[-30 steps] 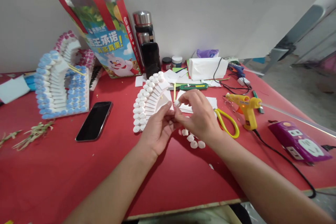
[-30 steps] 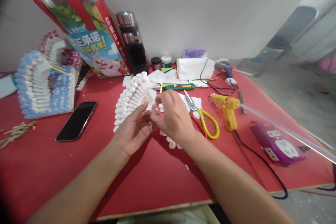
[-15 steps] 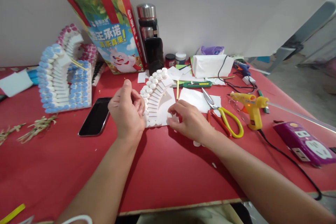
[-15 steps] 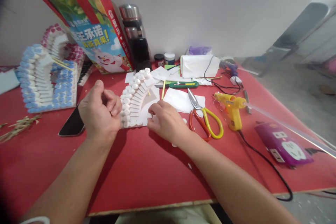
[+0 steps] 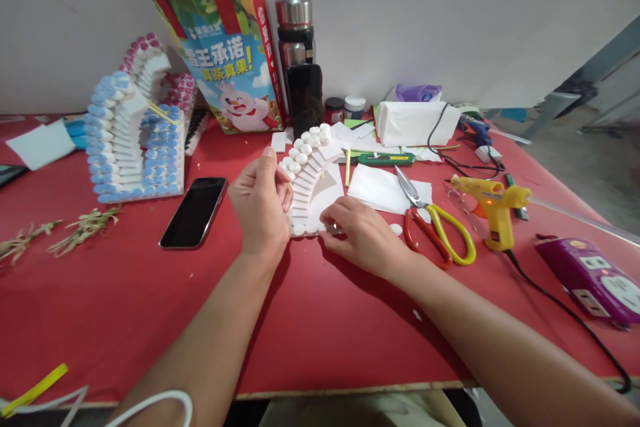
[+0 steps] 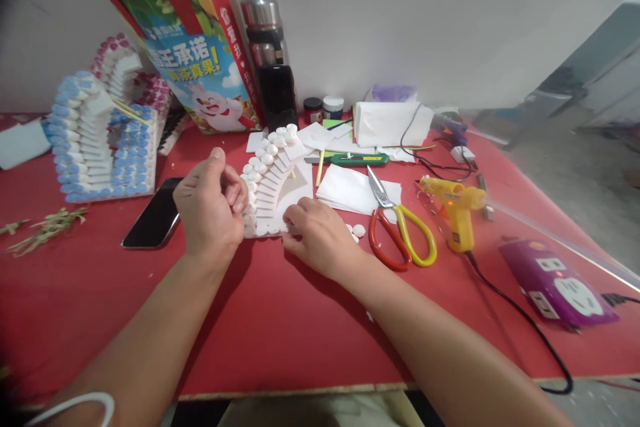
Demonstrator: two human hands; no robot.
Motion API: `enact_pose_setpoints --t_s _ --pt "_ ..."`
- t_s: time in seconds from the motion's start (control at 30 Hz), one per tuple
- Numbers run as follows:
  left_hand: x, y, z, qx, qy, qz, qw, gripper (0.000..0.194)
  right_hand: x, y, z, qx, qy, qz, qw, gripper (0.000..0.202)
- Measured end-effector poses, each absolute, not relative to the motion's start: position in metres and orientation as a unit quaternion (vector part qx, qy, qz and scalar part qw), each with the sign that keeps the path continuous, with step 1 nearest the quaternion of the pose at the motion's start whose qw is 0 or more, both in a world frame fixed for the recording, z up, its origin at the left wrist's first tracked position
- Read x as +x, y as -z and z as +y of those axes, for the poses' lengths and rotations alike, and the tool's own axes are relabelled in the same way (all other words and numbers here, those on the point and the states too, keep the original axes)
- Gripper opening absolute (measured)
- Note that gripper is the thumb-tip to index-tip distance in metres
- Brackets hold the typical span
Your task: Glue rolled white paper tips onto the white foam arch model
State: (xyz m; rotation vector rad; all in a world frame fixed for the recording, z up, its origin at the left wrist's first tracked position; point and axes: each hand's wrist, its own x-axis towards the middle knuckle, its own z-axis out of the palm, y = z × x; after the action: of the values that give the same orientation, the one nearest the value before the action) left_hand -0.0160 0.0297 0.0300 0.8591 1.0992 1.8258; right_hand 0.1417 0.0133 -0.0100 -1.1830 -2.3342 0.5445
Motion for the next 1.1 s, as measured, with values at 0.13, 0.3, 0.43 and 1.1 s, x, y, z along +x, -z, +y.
enact_pose_setpoints --t_s 0.13,0.3,0.43,1.1 --pt "-0.015 -0.030 0.029 0.350 -0.721 0.439 0.405 0.043 0.142 0.009 0.012 -0.426 -0.203 -0.850 0.234 0.004" --pt "-0.013 -0.030 0.026 0.393 -0.705 0.440 0.393 0.041 0.143 0.006 0.012 -0.415 -0.206 -0.855 0.234 0.006" --pt "-0.013 -0.030 0.025 0.403 -0.697 0.447 0.391 0.041 0.146 0.005 0.012 -0.413 -0.209 -0.859 0.219 0.006" --pt "-0.013 -0.023 0.031 0.428 -0.711 0.423 0.365 0.042 0.154 0.018 0.020 -0.320 -0.267 -0.856 0.306 0.013"
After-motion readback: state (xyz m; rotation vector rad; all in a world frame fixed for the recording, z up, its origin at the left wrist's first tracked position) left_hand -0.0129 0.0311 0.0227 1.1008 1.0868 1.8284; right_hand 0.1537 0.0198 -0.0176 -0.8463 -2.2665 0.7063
